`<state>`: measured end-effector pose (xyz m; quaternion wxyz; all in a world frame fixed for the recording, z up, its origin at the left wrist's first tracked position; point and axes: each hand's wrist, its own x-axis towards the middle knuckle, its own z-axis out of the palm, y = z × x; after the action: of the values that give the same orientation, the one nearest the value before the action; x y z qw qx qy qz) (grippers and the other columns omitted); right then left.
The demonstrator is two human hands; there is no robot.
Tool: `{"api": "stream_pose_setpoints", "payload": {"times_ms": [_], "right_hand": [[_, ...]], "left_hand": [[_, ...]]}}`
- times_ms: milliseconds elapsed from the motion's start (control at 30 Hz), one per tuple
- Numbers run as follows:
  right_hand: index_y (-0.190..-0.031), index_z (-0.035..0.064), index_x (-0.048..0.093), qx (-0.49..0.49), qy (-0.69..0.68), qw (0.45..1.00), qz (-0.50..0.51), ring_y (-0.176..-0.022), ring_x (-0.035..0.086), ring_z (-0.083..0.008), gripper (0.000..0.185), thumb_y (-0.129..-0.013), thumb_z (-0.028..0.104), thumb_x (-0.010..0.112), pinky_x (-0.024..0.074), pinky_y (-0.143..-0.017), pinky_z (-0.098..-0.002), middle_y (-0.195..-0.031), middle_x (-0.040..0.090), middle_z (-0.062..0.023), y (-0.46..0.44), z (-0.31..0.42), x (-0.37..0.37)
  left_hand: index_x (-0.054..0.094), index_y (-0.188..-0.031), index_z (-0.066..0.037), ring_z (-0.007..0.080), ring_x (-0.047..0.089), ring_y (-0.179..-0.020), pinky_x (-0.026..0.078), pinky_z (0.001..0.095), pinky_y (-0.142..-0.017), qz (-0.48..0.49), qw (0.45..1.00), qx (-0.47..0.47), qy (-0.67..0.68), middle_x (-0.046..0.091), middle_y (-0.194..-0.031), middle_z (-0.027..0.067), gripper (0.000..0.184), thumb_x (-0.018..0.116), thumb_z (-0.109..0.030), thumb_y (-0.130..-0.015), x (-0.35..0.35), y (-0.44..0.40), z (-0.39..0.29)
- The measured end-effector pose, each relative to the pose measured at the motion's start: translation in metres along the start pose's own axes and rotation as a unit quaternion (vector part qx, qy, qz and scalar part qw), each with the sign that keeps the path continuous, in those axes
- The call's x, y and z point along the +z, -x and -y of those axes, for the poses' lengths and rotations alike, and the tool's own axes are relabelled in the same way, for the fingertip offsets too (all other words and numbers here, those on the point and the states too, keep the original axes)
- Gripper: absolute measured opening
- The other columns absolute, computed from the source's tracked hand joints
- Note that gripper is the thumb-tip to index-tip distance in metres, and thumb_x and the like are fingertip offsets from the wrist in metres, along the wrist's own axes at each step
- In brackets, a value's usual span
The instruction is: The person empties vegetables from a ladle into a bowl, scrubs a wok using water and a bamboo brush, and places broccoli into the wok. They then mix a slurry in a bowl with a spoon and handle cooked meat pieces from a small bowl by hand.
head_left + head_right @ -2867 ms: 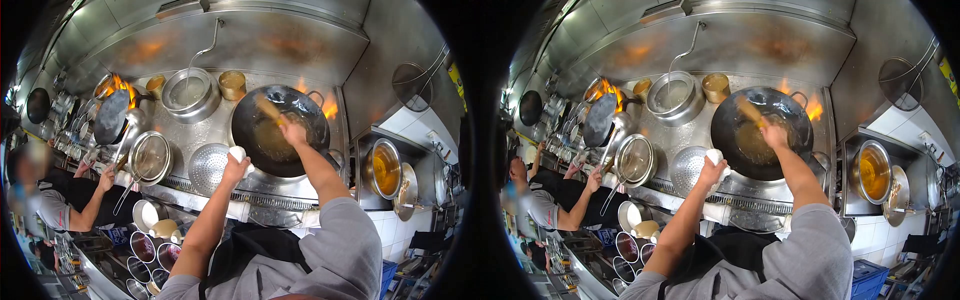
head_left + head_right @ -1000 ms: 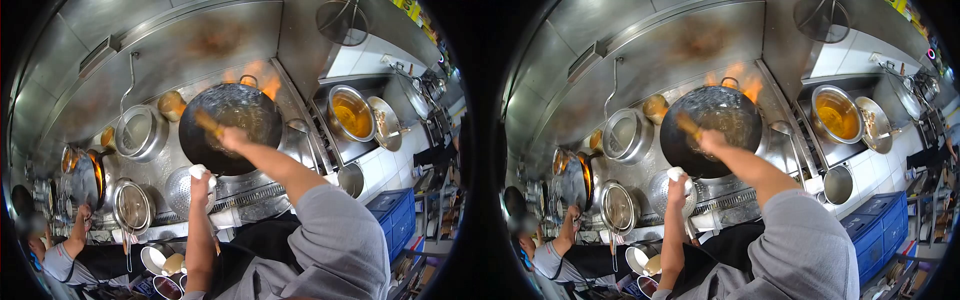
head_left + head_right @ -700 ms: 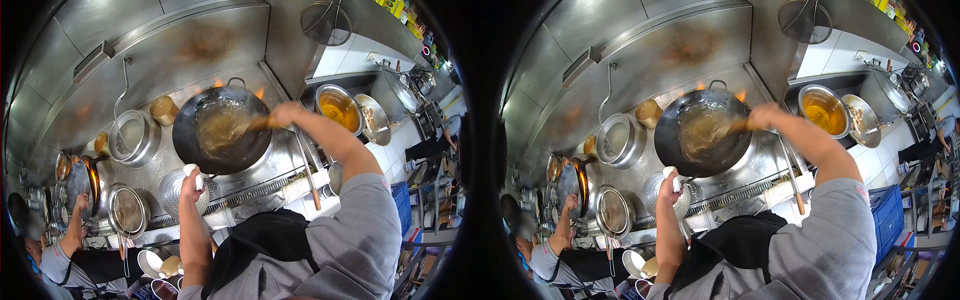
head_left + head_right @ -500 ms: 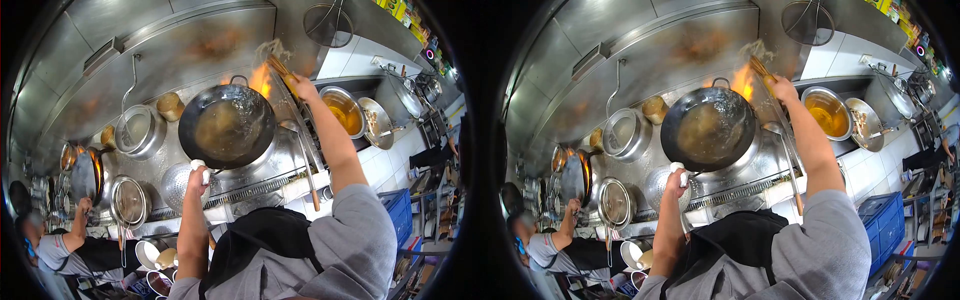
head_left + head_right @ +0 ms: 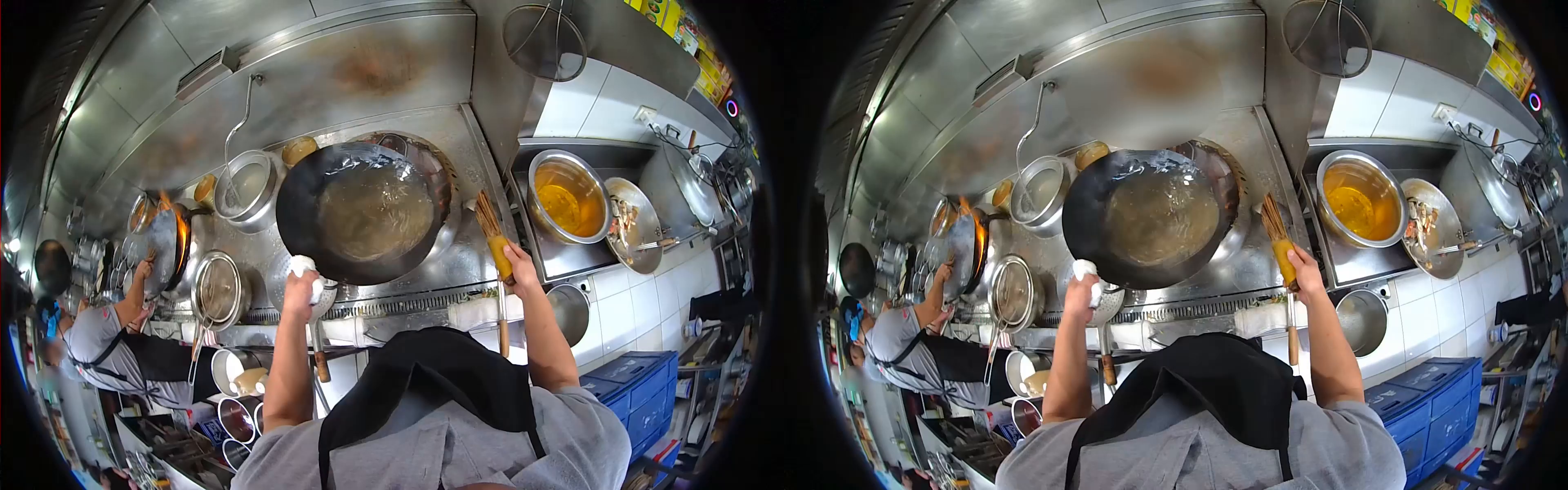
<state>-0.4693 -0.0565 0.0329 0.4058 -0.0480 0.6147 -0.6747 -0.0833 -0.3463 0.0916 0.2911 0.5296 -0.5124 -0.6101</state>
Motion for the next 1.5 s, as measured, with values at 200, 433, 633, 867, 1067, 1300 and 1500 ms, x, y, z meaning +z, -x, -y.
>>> {"api": "stream_pose_setpoints", "payload": {"times_ms": [200,433,633,867,1067,1300,1500], "right_hand": [[-0.134,0.0102,0.046,0.012,0.014,1.000,0.010,-0.064,0.056,-0.0143,0.044,-0.094,0.027,0.054,0.0467,-0.045,-0.0308,-0.089,0.061,-0.0037,0.009,0.000,-0.037],[-0.135,0.0123,0.045,0.037,0.029,0.998,0.041,-0.057,0.055,-0.0156,0.046,-0.094,0.030,0.053,0.0434,-0.042,-0.0300,-0.079,0.060,-0.0056,-0.002,0.005,-0.039],[-0.134,0.0197,0.046,0.039,0.024,0.995,0.087,-0.050,0.052,-0.0163,0.047,-0.092,0.039,0.053,0.0396,-0.037,-0.0317,-0.074,0.057,-0.0035,-0.037,0.013,-0.014],[-0.118,0.0220,0.047,0.095,0.030,0.986,0.132,-0.051,0.053,-0.0207,0.033,-0.094,0.044,0.047,0.0389,-0.039,-0.0313,-0.074,0.057,-0.0070,-0.087,0.028,0.036],[-0.114,0.0192,0.048,0.141,0.010,0.984,0.109,-0.047,0.054,-0.0210,0.030,-0.094,0.042,0.048,0.0416,-0.037,-0.0334,-0.072,0.057,-0.0072,-0.097,0.013,0.067],[-0.110,0.0164,0.049,0.098,-0.034,0.989,0.110,-0.051,0.056,-0.0225,0.033,-0.093,0.045,0.049,0.0429,-0.040,-0.0346,-0.074,0.058,-0.0083,-0.071,0.001,0.073],[-0.109,0.0156,0.047,0.077,-0.038,0.983,0.163,-0.059,0.057,-0.0206,0.035,-0.091,0.044,0.055,0.0459,-0.047,-0.0322,-0.075,0.057,-0.0076,-0.088,0.107,0.094]], "left_hand": [[0.057,-0.100,0.000,0.0161,0.056,-0.074,0.045,0.0317,-0.064,-0.045,0.997,0.028,-0.051,0.059,-0.085,0.0068,0.032,0.059,-0.014,-0.072,0.011,0.011,-0.020],[0.060,-0.097,0.002,0.0144,0.056,-0.068,0.045,0.0309,-0.061,-0.106,0.983,0.101,-0.112,0.061,-0.081,0.0065,0.030,0.059,-0.014,-0.071,0.045,0.042,-0.062],[0.059,-0.099,0.005,0.0251,0.064,-0.078,0.048,0.0371,-0.070,-0.154,0.950,0.162,-0.218,0.065,-0.086,0.0168,0.040,0.062,-0.020,-0.068,0.068,0.046,-0.093],[0.056,-0.102,0.003,0.0422,0.060,-0.097,0.045,0.0465,-0.085,-0.191,0.886,0.221,-0.361,0.064,-0.097,0.0267,0.045,0.063,-0.025,-0.068,0.109,0.071,-0.147],[0.049,-0.115,-0.007,0.0437,0.060,-0.093,0.047,0.0488,-0.081,-0.116,0.864,0.286,-0.397,0.065,-0.094,0.0243,0.052,0.068,-0.026,-0.071,0.120,0.091,-0.148],[0.049,-0.115,-0.005,0.0443,0.060,-0.091,0.048,0.0480,-0.079,-0.087,0.873,0.295,-0.378,0.064,-0.097,0.0248,0.052,0.067,-0.023,-0.070,0.064,0.069,-0.103],[0.056,-0.107,0.006,0.0353,0.063,-0.095,0.048,0.0408,-0.083,-0.141,0.961,0.136,-0.197,0.064,-0.098,0.0249,0.044,0.062,-0.022,-0.072,0.027,-0.007,-0.029]]}}
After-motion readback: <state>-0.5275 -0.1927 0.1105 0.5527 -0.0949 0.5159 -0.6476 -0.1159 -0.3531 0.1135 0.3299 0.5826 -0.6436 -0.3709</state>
